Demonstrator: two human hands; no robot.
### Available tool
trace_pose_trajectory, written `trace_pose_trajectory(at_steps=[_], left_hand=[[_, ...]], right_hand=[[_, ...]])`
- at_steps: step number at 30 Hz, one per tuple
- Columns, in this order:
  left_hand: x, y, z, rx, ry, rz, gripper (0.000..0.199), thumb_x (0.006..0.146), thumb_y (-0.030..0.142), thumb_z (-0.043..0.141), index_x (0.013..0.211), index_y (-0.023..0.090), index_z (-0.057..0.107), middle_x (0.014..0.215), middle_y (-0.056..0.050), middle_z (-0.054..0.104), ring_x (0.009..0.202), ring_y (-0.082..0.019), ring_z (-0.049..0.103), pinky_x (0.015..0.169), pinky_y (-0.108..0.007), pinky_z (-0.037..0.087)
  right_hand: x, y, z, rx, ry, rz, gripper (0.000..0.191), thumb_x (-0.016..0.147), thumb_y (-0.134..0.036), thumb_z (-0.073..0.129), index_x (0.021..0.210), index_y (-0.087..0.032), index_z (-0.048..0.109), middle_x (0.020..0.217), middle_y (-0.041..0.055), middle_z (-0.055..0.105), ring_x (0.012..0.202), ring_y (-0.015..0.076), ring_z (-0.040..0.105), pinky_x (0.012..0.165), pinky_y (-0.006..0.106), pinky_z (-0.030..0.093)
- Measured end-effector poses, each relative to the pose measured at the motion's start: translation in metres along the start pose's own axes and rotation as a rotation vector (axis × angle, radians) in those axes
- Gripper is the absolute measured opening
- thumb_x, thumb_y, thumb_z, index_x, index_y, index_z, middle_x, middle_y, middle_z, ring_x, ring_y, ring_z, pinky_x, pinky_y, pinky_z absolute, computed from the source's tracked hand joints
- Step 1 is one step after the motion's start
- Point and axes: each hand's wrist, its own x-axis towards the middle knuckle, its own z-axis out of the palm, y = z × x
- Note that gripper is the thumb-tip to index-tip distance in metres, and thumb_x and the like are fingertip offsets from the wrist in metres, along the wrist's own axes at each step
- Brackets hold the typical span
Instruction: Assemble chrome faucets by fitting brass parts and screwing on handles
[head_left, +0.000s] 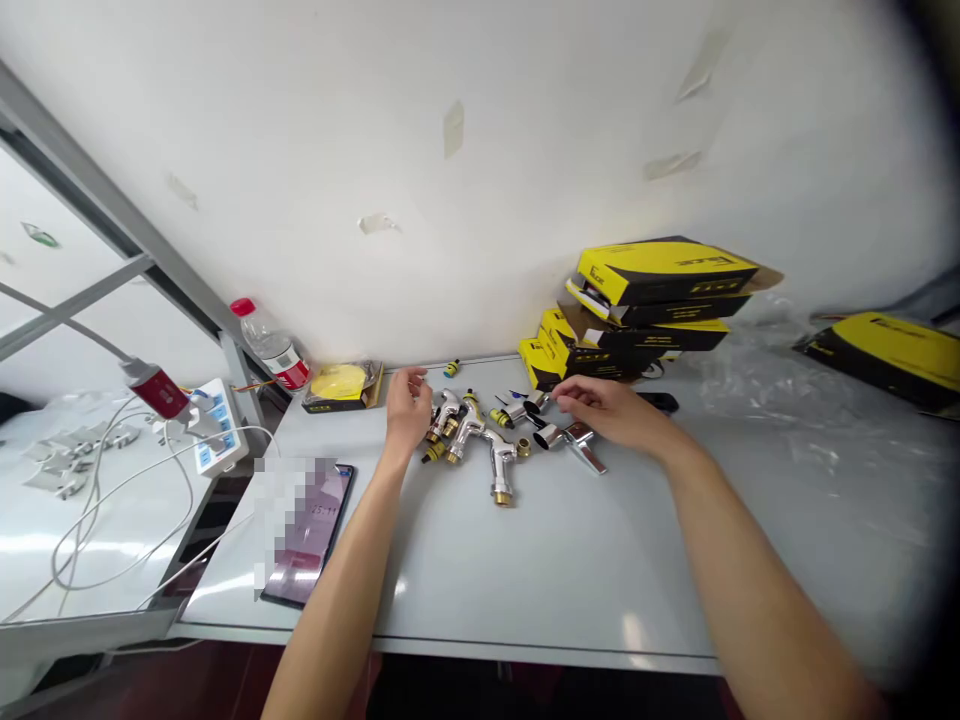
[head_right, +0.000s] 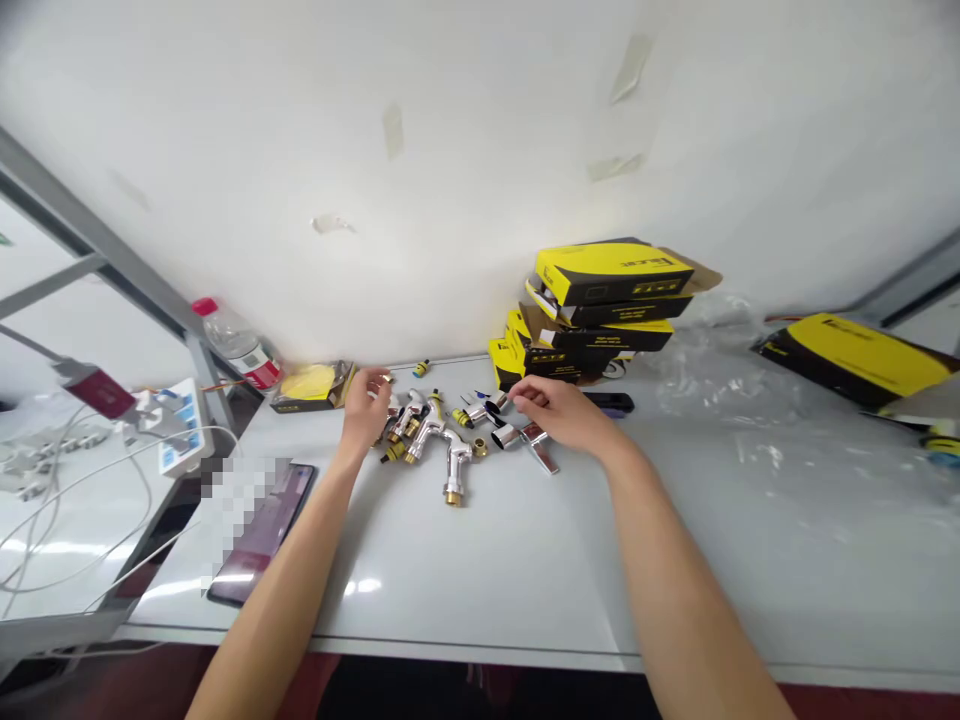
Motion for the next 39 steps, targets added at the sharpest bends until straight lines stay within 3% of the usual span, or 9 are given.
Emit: trace_pose_trajectory(at_steps=[4, 9, 12, 15, 21, 24, 28, 33, 39], left_hand=[[-0.002, 0.006, 0.002, 0.059, -0.051, -0.01, 0.023, 0.085, 0.013, 0.047, 0.103, 0.018, 0.06, 0.092, -0.005, 0.061, 0.078, -0.016, 0.056, 0.076, -0.032, 0.052], [-0.01, 0.016, 0.005, 0.193, -0.381, 0.035, 0.014, 0.083, 0.015, 0.054, 0.09, 0.02, 0.065, 0.077, -0.002, 0.063, 0.079, -0.019, 0.059, 0.082, -0.035, 0.049], [-0.014, 0.021, 0.002, 0.319, -0.483, 0.15, 0.019, 0.083, 0.013, 0.054, 0.095, 0.022, 0.066, 0.084, -0.003, 0.066, 0.093, -0.021, 0.059, 0.094, -0.039, 0.044], [-0.015, 0.024, -0.003, 0.392, -0.572, 0.168, 0.028, 0.082, 0.016, 0.055, 0.108, 0.022, 0.062, 0.092, -0.003, 0.067, 0.096, -0.022, 0.057, 0.094, -0.039, 0.042], [-0.016, 0.03, -0.008, 0.489, -0.667, 0.181, 0.04, 0.076, 0.013, 0.058, 0.115, 0.024, 0.06, 0.107, -0.005, 0.064, 0.105, -0.025, 0.054, 0.095, -0.04, 0.042], [-0.017, 0.033, -0.008, 0.508, -0.675, 0.186, 0.04, 0.077, 0.011, 0.057, 0.116, 0.023, 0.061, 0.11, -0.006, 0.063, 0.109, -0.026, 0.053, 0.097, -0.04, 0.041], [-0.02, 0.032, -0.005, 0.524, -0.653, 0.233, 0.04, 0.079, 0.008, 0.055, 0.116, 0.019, 0.062, 0.111, -0.009, 0.063, 0.112, -0.027, 0.051, 0.098, -0.04, 0.042], [-0.022, 0.028, 0.001, 0.431, -0.639, 0.222, 0.039, 0.078, 0.014, 0.061, 0.117, 0.021, 0.064, 0.107, -0.009, 0.063, 0.109, -0.026, 0.053, 0.098, -0.04, 0.044], [-0.019, 0.019, 0.005, 0.18, -0.593, 0.156, 0.034, 0.078, 0.015, 0.066, 0.112, 0.021, 0.067, 0.096, -0.005, 0.064, 0.094, -0.02, 0.058, 0.091, -0.035, 0.048]], right_hand=[[0.0, -0.01, 0.006, 0.028, 0.044, -0.043, 0.039, 0.083, -0.054, 0.055, 0.095, -0.019, 0.066, 0.09, 0.0065, 0.068, 0.08, 0.0184, 0.06, 0.07, 0.03, 0.049], [-0.002, -0.042, 0.052, -0.156, 0.044, -0.309, 0.029, 0.092, -0.045, 0.052, 0.091, -0.02, 0.066, 0.093, 0.0068, 0.068, 0.087, 0.0204, 0.059, 0.081, 0.035, 0.046], [-0.005, -0.053, 0.085, -0.337, 0.037, -0.388, 0.032, 0.09, -0.04, 0.058, 0.115, -0.02, 0.063, 0.117, 0.0104, 0.065, 0.113, 0.0282, 0.055, 0.097, 0.044, 0.043], [-0.006, -0.053, 0.099, -0.483, 0.001, -0.325, 0.041, 0.091, -0.033, 0.058, 0.13, -0.022, 0.056, 0.125, 0.012, 0.062, 0.12, 0.0309, 0.054, 0.099, 0.047, 0.041], [-0.002, -0.039, 0.082, -0.506, -0.02, -0.19, 0.038, 0.092, -0.012, 0.047, 0.128, -0.019, 0.056, 0.121, 0.011, 0.064, 0.116, 0.0264, 0.056, 0.095, 0.042, 0.042], [-0.002, -0.038, 0.078, -0.506, 0.055, -0.248, 0.039, 0.093, -0.018, 0.049, 0.132, -0.018, 0.055, 0.125, 0.0131, 0.061, 0.119, 0.0275, 0.053, 0.097, 0.042, 0.041], [-0.006, -0.044, 0.09, -0.57, 0.091, -0.403, 0.036, 0.093, -0.035, 0.057, 0.127, -0.028, 0.061, 0.127, 0.0108, 0.057, 0.119, 0.0274, 0.052, 0.101, 0.044, 0.04], [-0.005, -0.041, 0.097, -0.628, 0.023, -0.302, 0.034, 0.092, -0.04, 0.058, 0.122, -0.026, 0.064, 0.11, 0.0116, 0.059, 0.107, 0.0281, 0.056, 0.094, 0.046, 0.045], [0.001, -0.028, 0.08, -0.426, -0.01, -0.295, 0.034, 0.088, -0.015, 0.051, 0.116, -0.026, 0.065, 0.109, 0.0093, 0.061, 0.103, 0.0247, 0.059, 0.092, 0.042, 0.048]])
